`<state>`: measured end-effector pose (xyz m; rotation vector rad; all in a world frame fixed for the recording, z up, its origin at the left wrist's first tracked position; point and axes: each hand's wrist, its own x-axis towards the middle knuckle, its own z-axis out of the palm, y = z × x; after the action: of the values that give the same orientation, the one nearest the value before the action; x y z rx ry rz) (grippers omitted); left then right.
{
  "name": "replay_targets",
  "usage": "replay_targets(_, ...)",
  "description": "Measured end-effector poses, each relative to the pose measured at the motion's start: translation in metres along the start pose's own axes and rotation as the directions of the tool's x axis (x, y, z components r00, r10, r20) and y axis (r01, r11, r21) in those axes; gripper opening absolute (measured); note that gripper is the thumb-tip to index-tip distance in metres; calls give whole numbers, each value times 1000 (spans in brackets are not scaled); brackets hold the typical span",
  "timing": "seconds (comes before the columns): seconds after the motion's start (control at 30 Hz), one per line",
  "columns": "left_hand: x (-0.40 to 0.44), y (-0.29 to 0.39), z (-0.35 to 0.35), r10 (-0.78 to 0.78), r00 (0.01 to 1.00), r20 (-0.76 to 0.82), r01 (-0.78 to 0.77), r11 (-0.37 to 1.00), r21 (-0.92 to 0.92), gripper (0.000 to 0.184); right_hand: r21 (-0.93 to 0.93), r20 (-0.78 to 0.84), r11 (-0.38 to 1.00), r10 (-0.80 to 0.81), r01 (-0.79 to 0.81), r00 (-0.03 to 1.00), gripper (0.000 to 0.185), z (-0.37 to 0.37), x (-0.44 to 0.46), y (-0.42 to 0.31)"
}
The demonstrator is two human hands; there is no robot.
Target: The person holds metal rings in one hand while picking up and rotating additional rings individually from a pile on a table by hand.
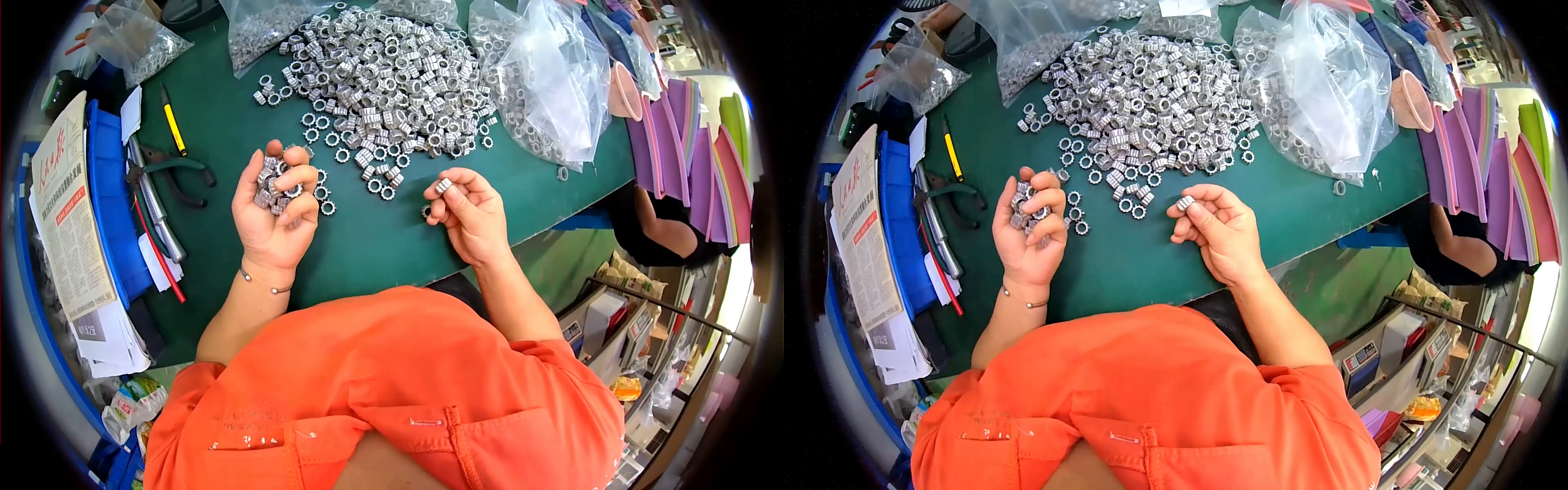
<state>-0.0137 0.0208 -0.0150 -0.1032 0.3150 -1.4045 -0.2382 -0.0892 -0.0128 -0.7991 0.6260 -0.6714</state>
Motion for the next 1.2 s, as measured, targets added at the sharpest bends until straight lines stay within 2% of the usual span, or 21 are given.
replay_targets(0.1,0,0,-1,-3,1000,5,3,1000,-4,19,-9,-12,1000,28,-28,1000,16,-1,0,-1)
replay_targets(0.2,1,0,-1,-2,1000,3,2,1000,-4,19,74,19,994,80,-81,997,16,-2,-1,-3)
replay_targets(0.27,0,0,-1,4,1000,-6,-4,1000,-1,19,127,-78,991,53,-43,996,20,3,0,-8)
replay_targets(0.3,1,1,-1,-2,1000,2,2,1000,-6,20,76,-80,997,19,-13,997,24,-3,1,-8)
replay_targets(0.33,0,1,-1,-6,1000,8,6,1000,-12,20,-20,-45,1000,-19,19,999,18,-9,2,-10)
replay_targets(0.37,1,1,-2,-6,1000,11,6,1000,-10,20,-328,-94,944,-18,-14,995,16,-11,-1,-13)
replay_targets(0.4,1,1,-2,2,1000,6,-1,1000,-10,20,-603,-139,795,-32,-59,990,15,-8,-2,-16)
replay_targets(0.43,1,1,-2,1,1000,8,-1,1000,-7,20,-853,72,503,-151,140,986,20,-2,0,-16)
replay_targets(0.47,1,1,-2,-1,1000,11,1,1000,-6,20,-939,202,265,-95,220,975,19,6,-4,-23)
replay_targets(0.53,0,0,-1,-2,1000,4,2,1000,-11,20,-946,311,60,-112,319,944,17,7,-8,-13)
replay_targets(0.57,0,0,-1,-1,1000,-2,1,1000,-9,19,-934,350,39,-101,355,931,15,8,-9,-12)
replay_targets(0.6,0,0,-1,1,1000,-7,-1,1000,-6,19,-933,352,40,-97,357,931,15,10,-10,-13)
replay_targets(0.7,0,0,-1,-2,1000,-10,1,1000,-10,19,-859,101,507,19,77,995,17,12,-10,-12)
replay_targets(0.77,0,0,-1,4,1000,-6,-4,1000,-5,19,-449,-15,876,190,-176,982,15,14,-9,-15)
replay_targets(0.8,0,0,-2,1,1000,-5,-1,1000,0,18,-167,-12,945,282,-280,959,16,13,-8,-17)
replay_targets(0.83,0,0,-2,2,1000,-4,-2,1000,-1,18,-5,34,955,297,-297,954,18,8,-7,-13)
replay_targets(0.87,0,0,-2,8,1000,-7,-8,1000,6,19,-8,34,955,297,-297,954,18,6,-6,-14)
replay_targets(0.93,1,0,-2,17,1000,-8,-17,1000,10,19,186,151,903,363,-387,919,18,5,-4,-16)
replay_targets(1.0,0,0,-2,16,1000,-16,-15,1000,13,19,209,114,887,397,-413,911,19,7,-5,-18)
replay_targets(1.07,0,0,-2,17,1000,-17,-17,1000,9,19,258,167,870,388,-420,906,19,2,-3,-17)
replay_targets(1.2,0,0,-2,15,1000,-17,-15,1000,5,19,220,209,895,345,-388,915,19,0,4,-15)
